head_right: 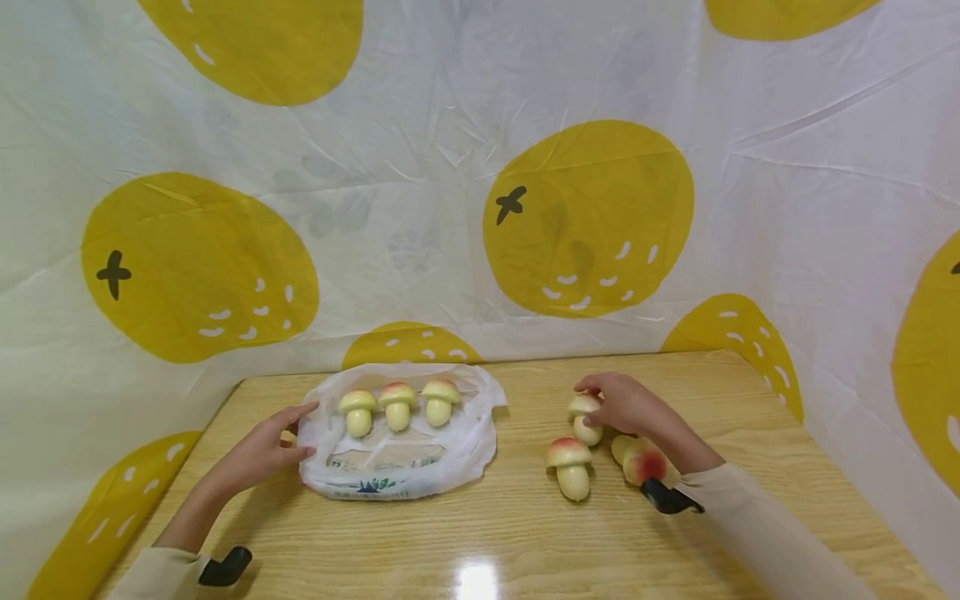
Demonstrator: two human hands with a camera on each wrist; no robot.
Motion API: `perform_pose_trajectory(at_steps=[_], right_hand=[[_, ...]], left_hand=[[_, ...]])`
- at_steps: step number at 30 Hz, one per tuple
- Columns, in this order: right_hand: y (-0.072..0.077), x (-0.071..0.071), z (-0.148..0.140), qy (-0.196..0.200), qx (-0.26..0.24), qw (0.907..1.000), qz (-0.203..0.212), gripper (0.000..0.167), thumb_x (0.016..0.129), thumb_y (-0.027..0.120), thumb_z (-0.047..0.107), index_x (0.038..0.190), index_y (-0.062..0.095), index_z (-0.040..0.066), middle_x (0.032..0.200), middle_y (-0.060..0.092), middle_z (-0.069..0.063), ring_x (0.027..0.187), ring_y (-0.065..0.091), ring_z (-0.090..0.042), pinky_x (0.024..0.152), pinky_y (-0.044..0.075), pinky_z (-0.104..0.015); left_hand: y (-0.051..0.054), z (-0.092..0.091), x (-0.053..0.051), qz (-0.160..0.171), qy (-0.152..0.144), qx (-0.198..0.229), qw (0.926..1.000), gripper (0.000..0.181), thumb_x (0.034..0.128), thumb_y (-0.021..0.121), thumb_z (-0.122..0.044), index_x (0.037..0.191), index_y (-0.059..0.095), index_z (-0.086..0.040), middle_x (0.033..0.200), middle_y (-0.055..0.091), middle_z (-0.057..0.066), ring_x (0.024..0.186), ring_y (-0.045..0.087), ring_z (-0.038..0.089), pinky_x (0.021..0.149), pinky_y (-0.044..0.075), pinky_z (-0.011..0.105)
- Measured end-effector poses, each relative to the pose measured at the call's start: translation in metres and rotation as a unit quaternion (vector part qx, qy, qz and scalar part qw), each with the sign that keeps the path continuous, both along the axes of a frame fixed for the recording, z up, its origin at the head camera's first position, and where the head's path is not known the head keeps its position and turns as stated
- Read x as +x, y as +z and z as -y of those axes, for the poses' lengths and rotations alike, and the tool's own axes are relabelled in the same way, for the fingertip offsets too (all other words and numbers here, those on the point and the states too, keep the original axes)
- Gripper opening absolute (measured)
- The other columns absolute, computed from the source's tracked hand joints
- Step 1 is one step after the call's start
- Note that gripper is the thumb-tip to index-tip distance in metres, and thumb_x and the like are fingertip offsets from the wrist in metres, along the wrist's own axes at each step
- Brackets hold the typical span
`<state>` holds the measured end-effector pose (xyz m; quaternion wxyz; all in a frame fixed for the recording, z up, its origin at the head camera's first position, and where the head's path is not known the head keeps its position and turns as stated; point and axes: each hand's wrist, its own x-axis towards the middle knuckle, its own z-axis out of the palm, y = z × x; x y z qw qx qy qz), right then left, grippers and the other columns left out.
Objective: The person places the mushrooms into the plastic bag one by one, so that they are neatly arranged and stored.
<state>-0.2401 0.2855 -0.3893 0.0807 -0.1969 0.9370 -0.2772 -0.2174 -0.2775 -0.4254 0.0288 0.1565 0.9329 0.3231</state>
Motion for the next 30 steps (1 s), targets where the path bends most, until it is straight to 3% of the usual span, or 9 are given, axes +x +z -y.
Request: perform_pose_trajectory(at_steps=[8,19,25,30], right_hand=[[0.001,-0.002,0.003,-0.012,0.0,0.9998,0.013,0.049,0.085,0.082,0.014,0.127,0.063,-0.005,0.115,0.066,-0.022,0.104,0.062,-0.036,0.088,0.05,-0.051],[-0.004,-0.005,0.009,0.007,0.005,0.9998,-0.017,0.055,0.083,0.084,0.018,0.128,0.063,-0.006,0.117,0.068,-0.022,0.111,0.062,-0.04,0.092,0.048,-0.055],[-0.007,-0.005,0.014,0.002,-0.009,0.9999,-0.012,0.052,0.085,0.081,0.016,0.13,0.063,-0.004,0.118,0.067,-0.019,0.104,0.061,-0.034,0.083,0.049,-0.045],[-0.007,-0.004,0.015,-0.003,-0.024,0.9997,0.005,0.052,0.085,0.078,0.009,0.133,0.062,-0.004,0.122,0.065,-0.023,0.094,0.055,-0.028,0.07,0.043,-0.035]], left_hand=[[0.0,0.0,0.0,-0.001,0.003,-0.005,1.0,0.07,0.0914,0.075,-0.011,0.151,0.042,0.003,0.116,0.059,0.011,0.102,0.053,0.024,0.074,0.048,0.028],[0.002,-0.002,0.0,-0.004,0.002,-0.005,1.0,0.07,0.0912,0.075,-0.011,0.151,0.042,0.004,0.117,0.059,0.012,0.102,0.053,0.024,0.075,0.048,0.029],[0.003,-0.002,0.0,-0.003,0.004,-0.005,1.0,0.07,0.0914,0.076,-0.011,0.151,0.043,0.003,0.116,0.059,0.011,0.102,0.054,0.024,0.077,0.049,0.029],[0.005,-0.001,0.001,-0.004,0.001,-0.004,1.0,0.069,0.0915,0.076,-0.011,0.151,0.043,0.003,0.116,0.059,0.011,0.102,0.054,0.024,0.076,0.049,0.029]])
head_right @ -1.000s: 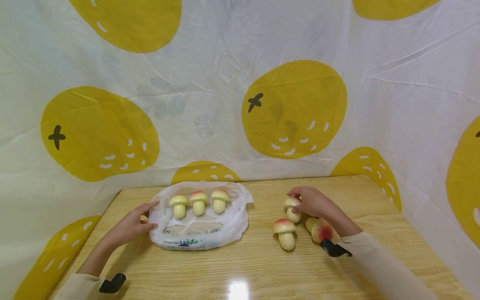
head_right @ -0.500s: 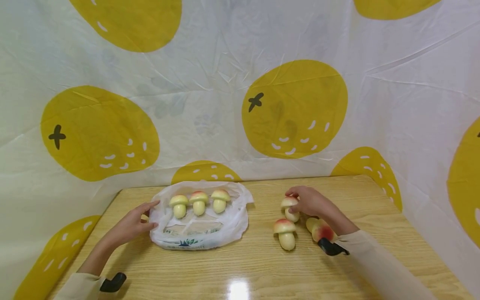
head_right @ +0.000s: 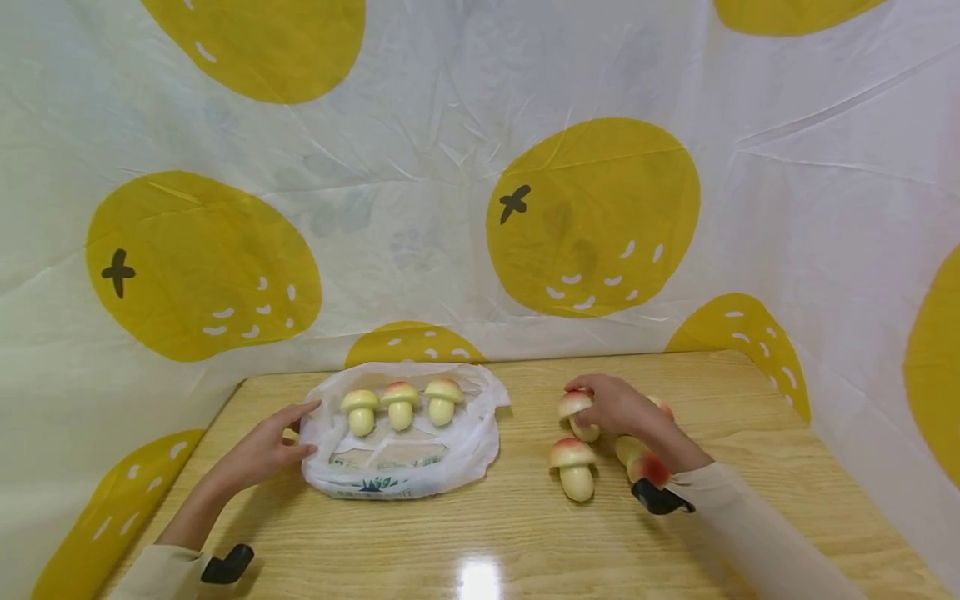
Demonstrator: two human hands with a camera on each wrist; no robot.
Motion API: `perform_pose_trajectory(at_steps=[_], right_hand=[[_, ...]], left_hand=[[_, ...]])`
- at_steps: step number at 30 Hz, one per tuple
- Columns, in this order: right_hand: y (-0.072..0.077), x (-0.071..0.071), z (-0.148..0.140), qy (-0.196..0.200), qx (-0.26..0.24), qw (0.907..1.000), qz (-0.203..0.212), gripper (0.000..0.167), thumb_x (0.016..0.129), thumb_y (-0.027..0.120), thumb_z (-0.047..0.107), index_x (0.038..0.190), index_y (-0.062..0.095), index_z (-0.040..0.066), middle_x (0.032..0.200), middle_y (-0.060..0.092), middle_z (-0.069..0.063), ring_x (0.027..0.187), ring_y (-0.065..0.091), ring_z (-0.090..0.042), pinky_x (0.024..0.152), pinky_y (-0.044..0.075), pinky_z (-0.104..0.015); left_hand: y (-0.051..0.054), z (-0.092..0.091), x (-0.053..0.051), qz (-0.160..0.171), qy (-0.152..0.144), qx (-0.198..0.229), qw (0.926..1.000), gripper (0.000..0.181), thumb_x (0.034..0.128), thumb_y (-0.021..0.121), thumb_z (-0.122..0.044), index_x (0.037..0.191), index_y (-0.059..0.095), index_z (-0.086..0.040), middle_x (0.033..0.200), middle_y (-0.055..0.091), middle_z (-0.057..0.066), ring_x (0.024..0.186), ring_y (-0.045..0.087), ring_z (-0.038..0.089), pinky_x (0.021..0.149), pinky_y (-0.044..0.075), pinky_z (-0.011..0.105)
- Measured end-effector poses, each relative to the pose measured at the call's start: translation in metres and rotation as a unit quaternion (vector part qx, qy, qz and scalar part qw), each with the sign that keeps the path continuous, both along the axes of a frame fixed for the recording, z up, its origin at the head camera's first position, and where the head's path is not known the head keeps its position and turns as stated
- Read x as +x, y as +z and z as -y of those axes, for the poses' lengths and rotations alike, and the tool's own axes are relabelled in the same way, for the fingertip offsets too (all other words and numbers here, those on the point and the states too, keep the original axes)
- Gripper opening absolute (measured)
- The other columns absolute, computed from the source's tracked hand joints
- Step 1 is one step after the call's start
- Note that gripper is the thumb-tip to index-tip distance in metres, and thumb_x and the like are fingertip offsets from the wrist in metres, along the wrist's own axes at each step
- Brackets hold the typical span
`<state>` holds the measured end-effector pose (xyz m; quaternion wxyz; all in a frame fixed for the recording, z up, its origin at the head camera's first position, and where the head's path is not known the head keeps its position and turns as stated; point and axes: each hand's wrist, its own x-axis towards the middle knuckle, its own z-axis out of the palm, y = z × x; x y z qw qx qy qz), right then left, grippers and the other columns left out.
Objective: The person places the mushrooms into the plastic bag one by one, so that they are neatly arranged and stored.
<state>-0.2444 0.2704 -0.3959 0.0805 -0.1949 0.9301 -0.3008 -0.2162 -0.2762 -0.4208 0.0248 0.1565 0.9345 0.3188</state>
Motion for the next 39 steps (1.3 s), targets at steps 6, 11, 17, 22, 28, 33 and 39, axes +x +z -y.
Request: perform_pose_trajectory(at_steps=[6,11,17,22,28,33,39], right_hand=[[0.0,-0.001,-0.001,-0.001,-0.001,0.9999,0.017,0.057,0.081,0.079,0.008,0.134,0.061,-0.003,0.121,0.063,-0.021,0.09,0.05,-0.028,0.069,0.04,-0.035],[0.0,-0.003,-0.002,-0.003,-0.002,0.9996,0.027,0.057,0.082,0.081,0.012,0.134,0.061,-0.002,0.108,0.063,-0.014,0.086,0.05,-0.025,0.069,0.042,-0.035],[0.002,-0.007,-0.001,-0.013,-0.024,0.9988,0.041,0.056,0.083,0.079,0.012,0.135,0.061,0.0,0.113,0.063,-0.018,0.08,0.053,-0.023,0.067,0.045,-0.034],[0.007,-0.011,0.003,-0.017,-0.058,0.9965,0.058,0.056,0.085,0.077,0.012,0.138,0.059,0.002,0.119,0.059,-0.022,0.074,0.057,-0.02,0.067,0.053,-0.036],[0.014,-0.014,0.011,-0.017,-0.078,0.9948,0.062,0.057,0.087,0.075,0.014,0.139,0.058,0.001,0.129,0.058,-0.025,0.091,0.063,-0.022,0.076,0.057,-0.036],[0.021,-0.015,0.02,-0.013,-0.089,0.9937,0.067,0.057,0.088,0.075,0.015,0.141,0.056,0.003,0.135,0.055,-0.026,0.098,0.065,-0.023,0.079,0.058,-0.037],[0.03,-0.017,0.038,0.001,-0.125,0.9885,0.085,0.058,0.089,0.075,0.014,0.142,0.056,0.003,0.138,0.051,-0.029,0.1,0.066,-0.025,0.084,0.058,-0.042]], left_hand=[[0.0,0.0,0.0,0.002,-0.009,0.006,0.9999,0.069,0.0916,0.076,-0.011,0.151,0.042,0.004,0.116,0.059,0.011,0.102,0.053,0.024,0.074,0.048,0.029],[-0.001,0.0,-0.001,0.006,-0.004,0.002,1.0,0.07,0.0917,0.075,-0.009,0.152,0.042,0.003,0.117,0.058,0.012,0.102,0.053,0.024,0.074,0.048,0.028],[-0.001,0.001,-0.002,0.001,0.0,-0.005,1.0,0.069,0.0916,0.075,-0.01,0.151,0.042,0.003,0.12,0.058,0.014,0.103,0.053,0.025,0.074,0.048,0.028],[-0.001,0.001,-0.002,0.001,-0.001,-0.004,1.0,0.069,0.0917,0.075,-0.011,0.151,0.042,0.003,0.12,0.058,0.014,0.103,0.054,0.026,0.072,0.047,0.027],[-0.001,0.001,-0.002,0.005,-0.004,-0.003,1.0,0.069,0.0921,0.075,-0.01,0.151,0.042,0.003,0.121,0.058,0.014,0.103,0.054,0.025,0.072,0.048,0.027],[-0.001,0.001,-0.003,0.006,-0.005,0.001,1.0,0.07,0.0918,0.075,-0.01,0.151,0.042,0.003,0.122,0.058,0.015,0.103,0.054,0.026,0.072,0.048,0.028],[-0.001,0.0,-0.002,0.006,-0.004,0.001,1.0,0.07,0.0916,0.075,-0.01,0.151,0.042,0.004,0.118,0.058,0.013,0.102,0.053,0.026,0.071,0.047,0.028]])
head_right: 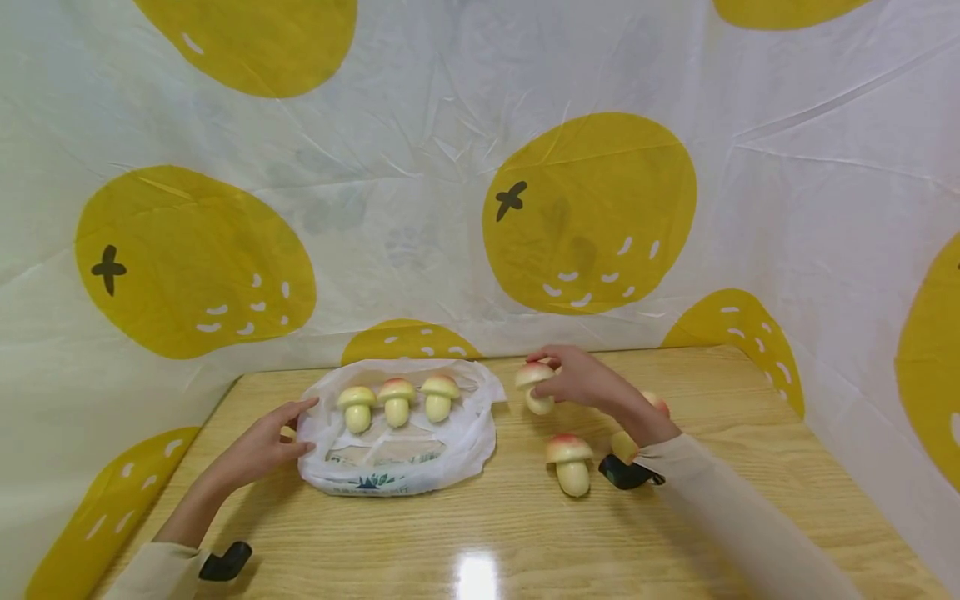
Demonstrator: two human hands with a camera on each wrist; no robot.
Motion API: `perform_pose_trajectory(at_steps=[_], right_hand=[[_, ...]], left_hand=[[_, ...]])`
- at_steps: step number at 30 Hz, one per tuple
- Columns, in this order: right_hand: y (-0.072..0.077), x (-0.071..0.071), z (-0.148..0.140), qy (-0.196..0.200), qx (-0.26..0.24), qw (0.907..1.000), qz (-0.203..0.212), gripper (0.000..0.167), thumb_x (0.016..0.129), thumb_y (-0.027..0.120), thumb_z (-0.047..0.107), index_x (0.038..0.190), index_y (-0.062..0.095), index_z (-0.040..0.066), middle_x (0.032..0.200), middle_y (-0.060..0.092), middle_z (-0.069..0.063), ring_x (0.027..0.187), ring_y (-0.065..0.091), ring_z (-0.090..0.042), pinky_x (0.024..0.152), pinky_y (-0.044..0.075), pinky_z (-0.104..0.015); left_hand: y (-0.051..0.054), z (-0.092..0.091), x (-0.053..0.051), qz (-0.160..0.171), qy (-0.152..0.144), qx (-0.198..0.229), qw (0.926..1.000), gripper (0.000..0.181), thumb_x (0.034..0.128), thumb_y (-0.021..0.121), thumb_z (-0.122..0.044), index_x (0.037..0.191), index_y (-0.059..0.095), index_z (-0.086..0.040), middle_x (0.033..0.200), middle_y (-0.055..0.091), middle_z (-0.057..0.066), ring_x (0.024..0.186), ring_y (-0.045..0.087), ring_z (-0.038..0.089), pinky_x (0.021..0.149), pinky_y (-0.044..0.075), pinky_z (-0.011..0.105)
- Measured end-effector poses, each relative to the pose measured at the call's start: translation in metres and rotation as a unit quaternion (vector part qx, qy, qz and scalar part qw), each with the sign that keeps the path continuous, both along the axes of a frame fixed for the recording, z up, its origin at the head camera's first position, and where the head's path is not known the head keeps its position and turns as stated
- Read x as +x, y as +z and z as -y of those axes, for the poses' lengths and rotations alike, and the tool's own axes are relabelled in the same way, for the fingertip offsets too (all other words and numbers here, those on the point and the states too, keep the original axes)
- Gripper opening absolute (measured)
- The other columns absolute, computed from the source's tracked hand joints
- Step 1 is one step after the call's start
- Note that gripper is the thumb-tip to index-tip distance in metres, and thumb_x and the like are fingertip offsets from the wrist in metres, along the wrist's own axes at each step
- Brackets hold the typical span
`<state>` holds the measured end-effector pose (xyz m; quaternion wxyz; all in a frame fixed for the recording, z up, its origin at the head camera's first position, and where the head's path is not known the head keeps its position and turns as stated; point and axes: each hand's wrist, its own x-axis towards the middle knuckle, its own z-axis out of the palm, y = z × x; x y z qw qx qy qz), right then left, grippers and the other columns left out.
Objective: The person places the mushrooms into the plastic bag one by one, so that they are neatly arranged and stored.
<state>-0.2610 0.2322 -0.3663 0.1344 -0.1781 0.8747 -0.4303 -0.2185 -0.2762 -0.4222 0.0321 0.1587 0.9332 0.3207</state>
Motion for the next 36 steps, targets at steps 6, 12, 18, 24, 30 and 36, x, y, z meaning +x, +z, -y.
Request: perform_pose_trajectory(at_steps=[6,12,18,24,30,36], right_hand=[[0.002,-0.005,0.018,0.01,-0.025,0.9996,-0.005,0.056,0.088,0.077,0.012,0.14,0.057,0.001,0.134,0.054,-0.026,0.103,0.064,-0.028,0.083,0.059,-0.041],[0.003,-0.01,0.037,0.01,-0.034,0.9994,0.001,0.054,0.089,0.076,0.011,0.138,0.058,0.001,0.132,0.054,-0.026,0.096,0.065,-0.025,0.081,0.058,-0.042],[0.003,-0.015,0.058,0.001,-0.044,0.999,0.005,0.053,0.088,0.075,0.01,0.137,0.057,0.0,0.127,0.057,-0.026,0.093,0.064,-0.024,0.084,0.058,-0.047],[0.002,-0.018,0.076,-0.009,-0.044,0.999,0.003,0.053,0.087,0.077,0.008,0.135,0.058,-0.002,0.126,0.058,-0.025,0.093,0.063,-0.024,0.082,0.058,-0.044],[-0.004,-0.023,0.091,-0.029,-0.025,0.9991,-0.018,0.048,0.084,0.079,0.006,0.128,0.062,-0.001,0.118,0.064,-0.021,0.09,0.063,-0.023,0.072,0.058,-0.035],[-0.011,-0.026,0.102,-0.045,-0.015,0.9988,-0.014,0.046,0.084,0.079,0.007,0.127,0.062,0.0,0.116,0.066,-0.019,0.089,0.064,-0.023,0.07,0.057,-0.032]], left_hand=[[-0.002,0.0,-0.002,-0.002,-0.003,-0.002,1.0,0.07,0.0911,0.075,-0.008,0.151,0.042,0.004,0.111,0.057,0.009,0.1,0.052,0.025,0.072,0.047,0.027],[-0.003,0.0,-0.003,-0.006,-0.008,0.001,0.9999,0.07,0.0911,0.076,-0.009,0.151,0.042,0.004,0.11,0.057,0.009,0.101,0.053,0.024,0.075,0.048,0.028],[-0.003,0.001,-0.002,-0.003,-0.005,0.002,1.0,0.07,0.0912,0.075,-0.009,0.151,0.042,0.004,0.11,0.057,0.009,0.1,0.053,0.024,0.073,0.048,0.027],[-0.003,0.002,-0.003,0.001,-0.004,-0.002,1.0,0.07,0.0917,0.075,-0.009,0.152,0.041,0.003,0.112,0.057,0.009,0.101,0.052,0.024,0.072,0.048,0.028],[-0.002,0.002,-0.003,0.004,-0.006,0.003,1.0,0.07,0.092,0.075,-0.01,0.152,0.04,0.003,0.114,0.057,0.01,0.101,0.051,0.024,0.072,0.048,0.028],[-0.002,0.002,-0.003,0.005,-0.007,0.0,1.0,0.071,0.0921,0.075,-0.01,0.152,0.04,0.003,0.112,0.057,0.009,0.101,0.052,0.024,0.072,0.049,0.028]])
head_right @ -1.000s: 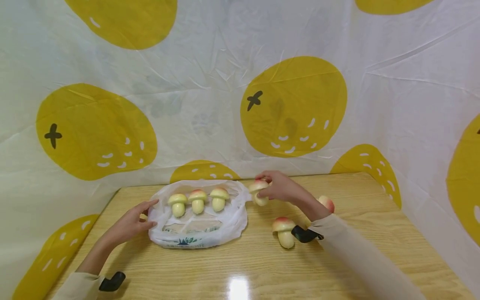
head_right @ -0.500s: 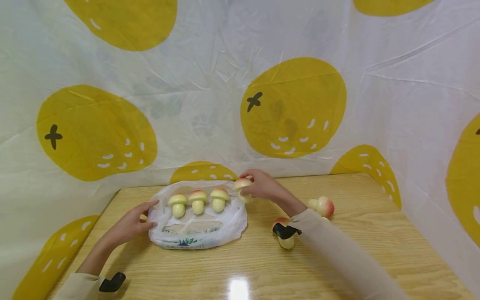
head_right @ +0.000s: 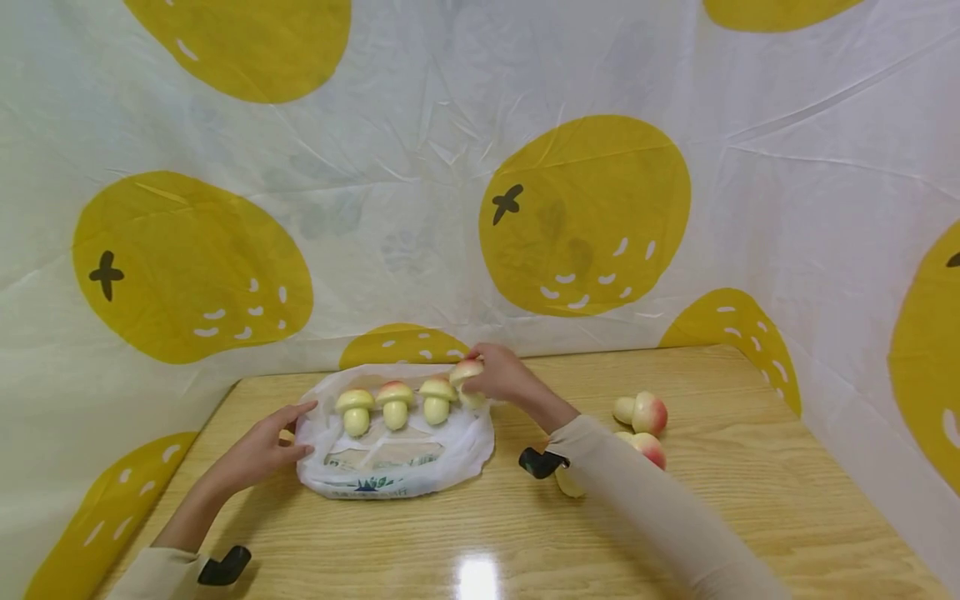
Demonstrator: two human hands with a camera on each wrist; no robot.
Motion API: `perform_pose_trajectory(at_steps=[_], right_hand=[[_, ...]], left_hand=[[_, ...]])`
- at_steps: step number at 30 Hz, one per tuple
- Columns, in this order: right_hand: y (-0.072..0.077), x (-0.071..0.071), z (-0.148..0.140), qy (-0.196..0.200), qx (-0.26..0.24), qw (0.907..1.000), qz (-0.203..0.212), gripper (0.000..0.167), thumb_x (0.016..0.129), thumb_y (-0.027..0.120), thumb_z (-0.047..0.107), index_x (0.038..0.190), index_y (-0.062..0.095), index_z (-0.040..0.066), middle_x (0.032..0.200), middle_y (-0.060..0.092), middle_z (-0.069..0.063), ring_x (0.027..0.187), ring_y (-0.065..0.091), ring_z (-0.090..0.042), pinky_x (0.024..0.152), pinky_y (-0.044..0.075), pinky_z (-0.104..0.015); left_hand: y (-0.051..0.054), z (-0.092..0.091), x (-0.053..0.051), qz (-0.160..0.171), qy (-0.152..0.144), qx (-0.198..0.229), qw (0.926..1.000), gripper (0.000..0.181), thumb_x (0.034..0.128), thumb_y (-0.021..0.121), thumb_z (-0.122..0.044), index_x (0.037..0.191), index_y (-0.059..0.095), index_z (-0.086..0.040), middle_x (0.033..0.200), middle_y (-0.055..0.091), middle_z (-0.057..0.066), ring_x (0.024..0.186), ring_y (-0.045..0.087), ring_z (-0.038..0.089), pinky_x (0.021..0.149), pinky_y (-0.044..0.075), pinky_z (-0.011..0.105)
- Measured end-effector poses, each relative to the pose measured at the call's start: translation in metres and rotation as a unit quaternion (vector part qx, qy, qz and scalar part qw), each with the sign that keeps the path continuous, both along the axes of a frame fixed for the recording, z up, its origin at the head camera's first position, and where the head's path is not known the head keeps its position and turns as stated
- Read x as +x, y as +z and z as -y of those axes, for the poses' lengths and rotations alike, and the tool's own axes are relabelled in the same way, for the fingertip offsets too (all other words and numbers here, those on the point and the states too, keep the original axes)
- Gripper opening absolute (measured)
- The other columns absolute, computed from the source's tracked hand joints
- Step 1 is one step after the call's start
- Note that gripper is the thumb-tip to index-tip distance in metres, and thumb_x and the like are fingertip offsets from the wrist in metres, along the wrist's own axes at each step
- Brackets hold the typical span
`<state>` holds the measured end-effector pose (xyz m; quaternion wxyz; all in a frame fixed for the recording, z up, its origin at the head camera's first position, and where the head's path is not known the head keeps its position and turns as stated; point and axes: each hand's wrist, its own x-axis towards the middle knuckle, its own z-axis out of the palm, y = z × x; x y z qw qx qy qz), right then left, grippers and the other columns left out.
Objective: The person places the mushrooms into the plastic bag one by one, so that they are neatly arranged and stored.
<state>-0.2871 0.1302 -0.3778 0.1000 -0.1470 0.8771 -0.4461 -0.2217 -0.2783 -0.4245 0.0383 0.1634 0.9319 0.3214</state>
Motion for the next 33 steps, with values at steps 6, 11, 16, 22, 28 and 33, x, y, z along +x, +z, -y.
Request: perform_pose_trajectory(at_steps=[6,11,16,22,28,33], right_hand=[[-0.003,0.001,0.007,-0.012,0.014,0.9998,-0.01,0.049,0.083,0.08,0.009,0.128,0.062,-0.001,0.114,0.065,-0.017,0.086,0.063,-0.023,0.067,0.056,-0.03],[-0.002,0.003,0.01,-0.017,0.019,0.9993,-0.026,0.05,0.083,0.079,0.011,0.128,0.062,-0.001,0.113,0.066,-0.016,0.083,0.064,-0.022,0.067,0.055,-0.031],[-0.003,0.003,0.014,-0.019,0.028,0.9988,-0.035,0.05,0.084,0.079,0.013,0.129,0.061,-0.001,0.115,0.066,-0.015,0.087,0.063,-0.023,0.073,0.054,-0.032],[-0.006,0.003,0.015,-0.031,0.066,0.9959,-0.054,0.05,0.083,0.081,0.014,0.126,0.063,-0.001,0.116,0.066,-0.013,0.1,0.059,-0.025,0.083,0.052,-0.037],[-0.007,0.005,0.017,-0.034,0.112,0.9909,-0.067,0.051,0.084,0.082,0.016,0.127,0.062,-0.002,0.118,0.066,-0.014,0.099,0.059,-0.026,0.083,0.051,-0.039],[-0.01,0.006,0.018,-0.04,0.166,0.9811,-0.092,0.05,0.084,0.082,0.021,0.125,0.064,-0.002,0.115,0.065,-0.015,0.099,0.059,-0.028,0.083,0.05,-0.041]], left_hand=[[0.0,0.0,0.001,-0.001,-0.001,-0.002,1.0,0.071,0.092,0.075,-0.011,0.152,0.041,0.003,0.114,0.057,0.009,0.102,0.052,0.024,0.072,0.049,0.029],[-0.001,0.0,0.0,-0.002,-0.002,-0.002,1.0,0.071,0.092,0.075,-0.011,0.152,0.04,0.004,0.111,0.057,0.009,0.101,0.052,0.024,0.071,0.048,0.028],[-0.001,0.001,0.0,-0.004,-0.005,0.0,1.0,0.071,0.0919,0.075,-0.01,0.152,0.04,0.004,0.11,0.057,0.008,0.1,0.052,0.024,0.072,0.048,0.028],[-0.001,0.0,-0.001,-0.003,-0.003,-0.001,1.0,0.071,0.0918,0.075,-0.009,0.152,0.04,0.004,0.11,0.057,0.008,0.1,0.052,0.024,0.072,0.048,0.028],[-0.001,0.001,-0.001,-0.008,-0.003,-0.008,0.9999,0.07,0.0918,0.075,-0.009,0.152,0.041,0.004,0.111,0.057,0.007,0.101,0.052,0.023,0.076,0.049,0.03],[-0.001,0.0,-0.002,-0.011,-0.006,-0.008,0.9999,0.07,0.0917,0.075,-0.009,0.152,0.041,0.004,0.113,0.057,0.008,0.101,0.053,0.023,0.077,0.049,0.03]])
